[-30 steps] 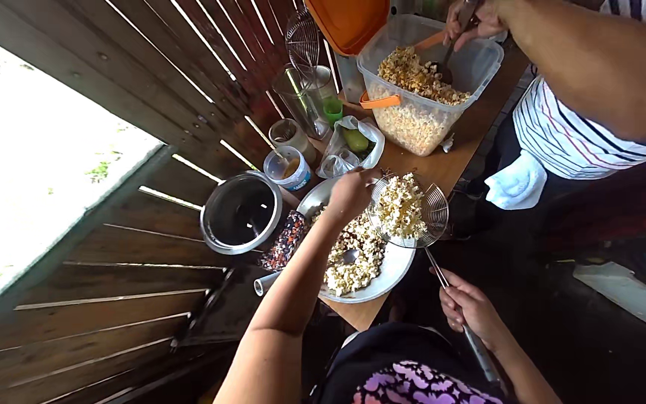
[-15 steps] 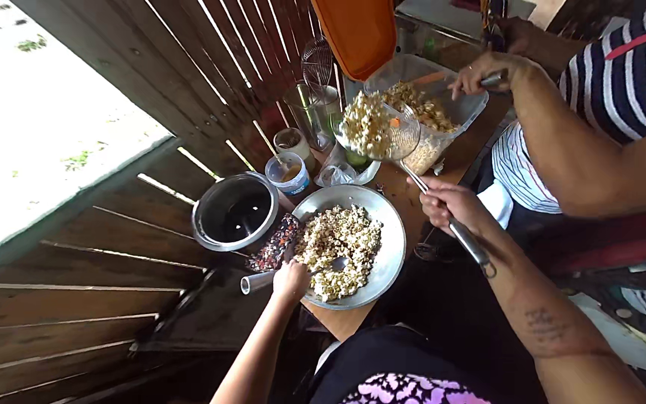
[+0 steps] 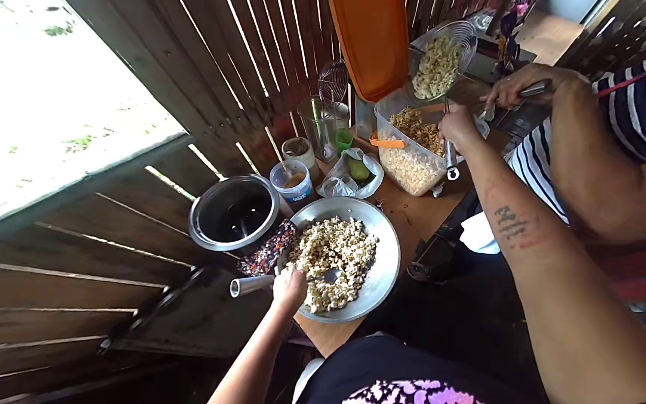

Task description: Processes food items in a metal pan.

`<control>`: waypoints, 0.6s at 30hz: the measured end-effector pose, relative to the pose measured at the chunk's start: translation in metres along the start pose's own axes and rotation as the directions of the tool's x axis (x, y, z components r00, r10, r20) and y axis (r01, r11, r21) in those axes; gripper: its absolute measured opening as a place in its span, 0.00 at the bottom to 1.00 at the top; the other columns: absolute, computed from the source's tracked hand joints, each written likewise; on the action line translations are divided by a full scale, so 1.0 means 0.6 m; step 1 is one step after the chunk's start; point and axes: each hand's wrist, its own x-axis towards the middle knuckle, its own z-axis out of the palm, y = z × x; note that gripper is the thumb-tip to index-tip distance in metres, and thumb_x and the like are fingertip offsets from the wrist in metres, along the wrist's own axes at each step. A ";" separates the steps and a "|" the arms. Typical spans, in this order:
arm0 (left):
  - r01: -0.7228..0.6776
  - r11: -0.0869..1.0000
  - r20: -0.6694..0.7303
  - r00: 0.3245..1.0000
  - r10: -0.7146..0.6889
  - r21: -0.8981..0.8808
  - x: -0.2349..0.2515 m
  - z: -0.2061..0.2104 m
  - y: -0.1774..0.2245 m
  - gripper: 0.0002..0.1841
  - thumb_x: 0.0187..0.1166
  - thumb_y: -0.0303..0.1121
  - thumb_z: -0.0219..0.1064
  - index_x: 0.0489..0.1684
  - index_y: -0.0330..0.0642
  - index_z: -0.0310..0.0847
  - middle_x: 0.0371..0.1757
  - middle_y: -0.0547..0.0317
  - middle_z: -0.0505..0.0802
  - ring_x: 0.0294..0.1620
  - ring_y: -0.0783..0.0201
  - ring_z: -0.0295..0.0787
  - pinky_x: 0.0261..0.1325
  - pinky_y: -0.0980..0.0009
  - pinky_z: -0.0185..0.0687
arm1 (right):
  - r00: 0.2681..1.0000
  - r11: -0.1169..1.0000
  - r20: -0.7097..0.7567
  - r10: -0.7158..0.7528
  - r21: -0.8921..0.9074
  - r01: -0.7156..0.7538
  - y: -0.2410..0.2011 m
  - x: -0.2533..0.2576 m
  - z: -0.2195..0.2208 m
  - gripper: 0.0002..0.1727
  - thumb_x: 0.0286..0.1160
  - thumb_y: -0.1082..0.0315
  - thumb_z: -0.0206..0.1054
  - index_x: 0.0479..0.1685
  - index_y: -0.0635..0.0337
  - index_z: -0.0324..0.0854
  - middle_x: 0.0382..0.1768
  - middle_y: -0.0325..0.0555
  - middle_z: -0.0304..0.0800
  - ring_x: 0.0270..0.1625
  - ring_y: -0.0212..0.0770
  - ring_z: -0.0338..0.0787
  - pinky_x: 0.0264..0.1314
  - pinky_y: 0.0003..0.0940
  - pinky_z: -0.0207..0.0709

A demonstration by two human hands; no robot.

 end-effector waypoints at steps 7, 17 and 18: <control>-0.003 1.000 0.001 1.000 0.003 0.020 0.002 0.001 0.012 0.17 0.81 0.30 0.64 0.62 0.31 0.85 0.75 0.32 0.81 0.77 0.35 0.76 0.73 0.40 0.74 | 0.995 0.735 0.031 0.100 -0.676 -0.052 0.023 -0.015 0.036 0.33 0.83 0.77 0.57 0.87 0.77 0.54 0.77 0.78 0.73 0.80 0.72 0.76 0.78 0.67 0.69; -0.015 1.000 0.010 1.000 0.015 -0.016 -0.032 -0.024 0.026 0.16 0.83 0.25 0.57 0.62 0.27 0.84 0.73 0.29 0.81 0.76 0.32 0.76 0.73 0.38 0.73 | 0.976 0.881 -0.036 -0.216 -0.437 0.180 0.111 -0.096 0.028 0.36 0.88 0.73 0.51 0.96 0.61 0.43 0.68 0.79 0.80 0.70 0.77 0.83 0.71 0.73 0.72; -0.020 0.999 0.016 1.000 0.020 -0.035 -0.034 -0.020 0.022 0.15 0.82 0.25 0.59 0.60 0.28 0.85 0.71 0.30 0.83 0.75 0.32 0.77 0.71 0.37 0.74 | 0.960 0.889 0.014 -0.279 -0.373 0.264 0.142 -0.118 0.038 0.34 0.92 0.69 0.47 0.97 0.58 0.43 0.70 0.78 0.80 0.70 0.76 0.83 0.71 0.72 0.72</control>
